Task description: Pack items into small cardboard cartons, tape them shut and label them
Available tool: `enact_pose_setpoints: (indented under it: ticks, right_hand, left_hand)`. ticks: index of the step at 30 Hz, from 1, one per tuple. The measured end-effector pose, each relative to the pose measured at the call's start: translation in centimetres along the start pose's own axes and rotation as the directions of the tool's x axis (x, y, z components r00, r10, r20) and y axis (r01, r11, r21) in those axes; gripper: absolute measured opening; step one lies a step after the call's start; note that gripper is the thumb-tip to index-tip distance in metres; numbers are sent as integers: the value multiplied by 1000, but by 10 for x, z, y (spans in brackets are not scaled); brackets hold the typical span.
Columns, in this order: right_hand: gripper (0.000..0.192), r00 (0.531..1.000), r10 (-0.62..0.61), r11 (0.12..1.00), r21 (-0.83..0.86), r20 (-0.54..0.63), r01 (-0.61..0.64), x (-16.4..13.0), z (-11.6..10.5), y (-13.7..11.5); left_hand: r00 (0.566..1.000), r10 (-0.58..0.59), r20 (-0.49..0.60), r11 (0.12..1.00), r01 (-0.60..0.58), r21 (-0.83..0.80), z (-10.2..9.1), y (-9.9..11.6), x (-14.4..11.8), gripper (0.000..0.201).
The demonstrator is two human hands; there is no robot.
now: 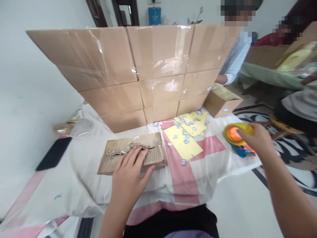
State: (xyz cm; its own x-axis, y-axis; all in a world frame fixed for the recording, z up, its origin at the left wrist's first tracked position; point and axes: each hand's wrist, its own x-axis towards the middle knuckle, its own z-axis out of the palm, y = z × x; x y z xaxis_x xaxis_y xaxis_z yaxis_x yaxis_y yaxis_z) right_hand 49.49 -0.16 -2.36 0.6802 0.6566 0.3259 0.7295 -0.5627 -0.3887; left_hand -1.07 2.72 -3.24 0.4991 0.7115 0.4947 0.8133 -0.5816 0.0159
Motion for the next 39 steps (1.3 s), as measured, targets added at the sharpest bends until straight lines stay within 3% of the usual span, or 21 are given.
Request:
enact_pose_setpoints:
  ticks: [3,6,8,11,16,20,23,27,30,33,36,39]
  right_hand:
    - [45,989,148,977,149,31,-151,1,3,14]
    - [68,970,241,929,287,15,-235,-2,11,28]
    - [79,951,296,859,412,85,-304,-2,17,35]
    - [74,917,320,719,569,239,-400,1,27,44]
    - [50,906,212,520,742,367,-422,0,36,50]
    - [43,905,39,421,814,424,-400,-8,35,50]
    - [48,896,-57,404,830,441,-384,-14,29,51]
    - [48,911,-81,444,833,404,-330,-21,22,52]
    - [51,951,-53,469,848,306,-247,-33,23,47]
    - [56,984,-38,477,868,175,-136,-63,29,29]
    - [55,991,-91,455,889,94,-42,-114,37,-2]
    - [50,978,-196,385,923,75,6,-175,47,-39]
  left_hand:
    - [1000,4,-14,1000,-4,6,4,-1,3,44]
    - [999,-18,-47,1000,19,24,6,2,3,46]
    - [998,-43,-50,999,44,31,5,4,3,46]
    - [997,-74,9,997,73,34,4,5,3,48]
    - [976,-119,180,993,121,0,6,1,9,55]
    - [970,-164,178,985,172,-29,5,3,20,55]
    - [971,-163,175,980,180,-84,-2,12,25,53]
    - [983,-170,71,966,181,-187,-12,48,22,51]
    - [999,-41,-18,904,30,-426,-4,100,15,42]
    - [995,93,35,650,-35,-759,22,157,1,45]
    - [995,66,78,577,26,-816,55,192,-18,49]
    - [991,-34,126,569,123,-813,75,192,-34,43]
